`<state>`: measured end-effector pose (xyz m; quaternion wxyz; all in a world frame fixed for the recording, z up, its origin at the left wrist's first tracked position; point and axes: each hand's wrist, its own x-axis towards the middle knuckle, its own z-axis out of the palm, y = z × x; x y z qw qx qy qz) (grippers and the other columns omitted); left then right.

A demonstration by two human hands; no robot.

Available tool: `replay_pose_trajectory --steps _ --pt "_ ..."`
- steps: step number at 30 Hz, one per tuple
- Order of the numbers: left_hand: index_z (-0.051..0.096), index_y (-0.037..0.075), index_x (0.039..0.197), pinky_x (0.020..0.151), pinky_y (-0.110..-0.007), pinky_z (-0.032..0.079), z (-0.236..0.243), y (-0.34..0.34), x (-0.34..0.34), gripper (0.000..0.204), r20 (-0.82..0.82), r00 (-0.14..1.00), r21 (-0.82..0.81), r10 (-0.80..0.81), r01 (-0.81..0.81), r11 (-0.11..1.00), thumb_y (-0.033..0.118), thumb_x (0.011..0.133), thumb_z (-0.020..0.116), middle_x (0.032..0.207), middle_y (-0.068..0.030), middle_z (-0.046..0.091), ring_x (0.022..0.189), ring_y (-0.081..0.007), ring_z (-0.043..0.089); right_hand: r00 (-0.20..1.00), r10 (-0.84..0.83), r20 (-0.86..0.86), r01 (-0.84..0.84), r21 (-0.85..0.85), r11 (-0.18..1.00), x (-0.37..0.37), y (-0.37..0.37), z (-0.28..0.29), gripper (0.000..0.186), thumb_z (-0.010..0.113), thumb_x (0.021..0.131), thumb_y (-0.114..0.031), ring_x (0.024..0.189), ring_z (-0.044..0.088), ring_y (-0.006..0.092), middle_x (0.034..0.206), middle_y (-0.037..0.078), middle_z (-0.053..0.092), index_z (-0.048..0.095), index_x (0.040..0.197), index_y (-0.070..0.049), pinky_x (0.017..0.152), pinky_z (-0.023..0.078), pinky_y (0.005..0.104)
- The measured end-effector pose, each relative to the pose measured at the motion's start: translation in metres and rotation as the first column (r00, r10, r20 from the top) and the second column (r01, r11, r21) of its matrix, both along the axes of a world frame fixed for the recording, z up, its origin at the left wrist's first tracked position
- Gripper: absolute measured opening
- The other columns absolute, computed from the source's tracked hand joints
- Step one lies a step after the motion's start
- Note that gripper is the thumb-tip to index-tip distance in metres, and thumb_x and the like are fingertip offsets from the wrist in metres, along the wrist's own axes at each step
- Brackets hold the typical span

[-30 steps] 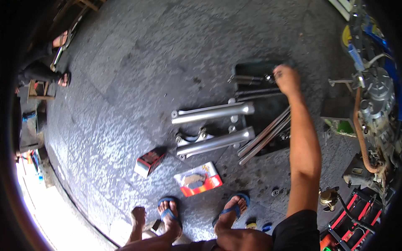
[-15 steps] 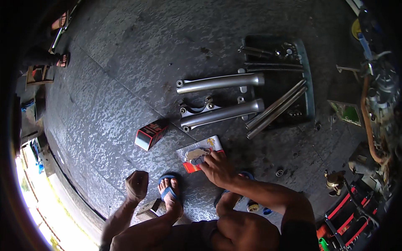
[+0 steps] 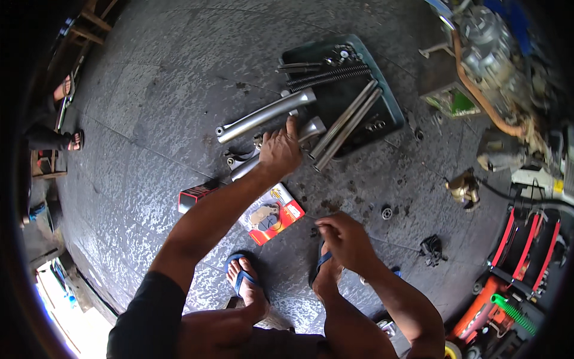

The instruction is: The person cleans and assembles motorcycle fork components by hand and using a cloth. The person inserts a spring and other internal parts into a fork tube and applies grease to the components.

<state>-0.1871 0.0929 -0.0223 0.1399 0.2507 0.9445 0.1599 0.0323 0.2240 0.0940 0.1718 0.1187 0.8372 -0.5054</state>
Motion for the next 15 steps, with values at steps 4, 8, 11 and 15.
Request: replay_pose_trajectory --steps 4,8,11,15 --pt "0.016 -0.002 0.155 0.1 -0.049 0.047 0.007 -0.007 0.004 0.08 0.126 0.992 -0.022 0.023 -0.02 1.0 0.027 0.092 0.055 0.12 -0.028 0.063 0.109 -0.0401 0.066 0.891 -0.445 0.089 0.453 -0.214 0.865 0.06 0.019 0.034 0.022 0.058 0.098 -0.012 0.078 0.064 0.0145 0.09 0.008 0.067 0.066 0.111 0.004 0.075 0.051 0.0277" --pt "0.018 -0.001 0.147 0.087 -0.054 0.054 0.053 -0.043 0.02 0.081 0.084 0.995 0.214 0.045 -0.062 0.975 0.02 0.084 0.064 0.104 -0.0338 0.066 0.092 -0.0485 0.068 0.7 -0.711 0.058 0.688 -0.318 0.652 0.152 0.012 0.071 0.025 0.057 0.1 -0.015 0.076 0.062 0.0148 0.092 0.008 0.068 0.066 0.113 0.004 0.072 0.052 0.0289" --pt "0.023 0.002 0.148 0.091 -0.045 0.052 0.102 -0.069 0.046 0.082 0.103 0.993 0.436 0.063 -0.102 0.894 0.012 0.08 0.067 0.109 -0.0319 0.065 0.104 -0.0443 0.066 0.549 -0.835 -0.039 0.759 -0.396 0.517 0.228 -0.015 0.101 0.027 0.057 0.1 -0.021 0.076 0.062 0.0146 0.092 0.008 0.068 0.066 0.111 0.003 0.071 0.052 0.0293" --pt "0.016 0.009 0.156 0.092 -0.04 0.051 0.139 -0.086 0.101 0.094 0.243 0.969 0.6 0.054 -0.194 0.776 0.011 0.079 0.07 0.108 -0.023 0.067 0.099 -0.0351 0.068 0.288 -0.95 -0.119 0.915 -0.259 0.31 0.307 -0.051 0.128 0.028 0.06 0.1 -0.027 0.08 0.06 0.0114 0.098 0.005 0.07 0.069 0.108 -0.002 0.071 0.049 0.0265"
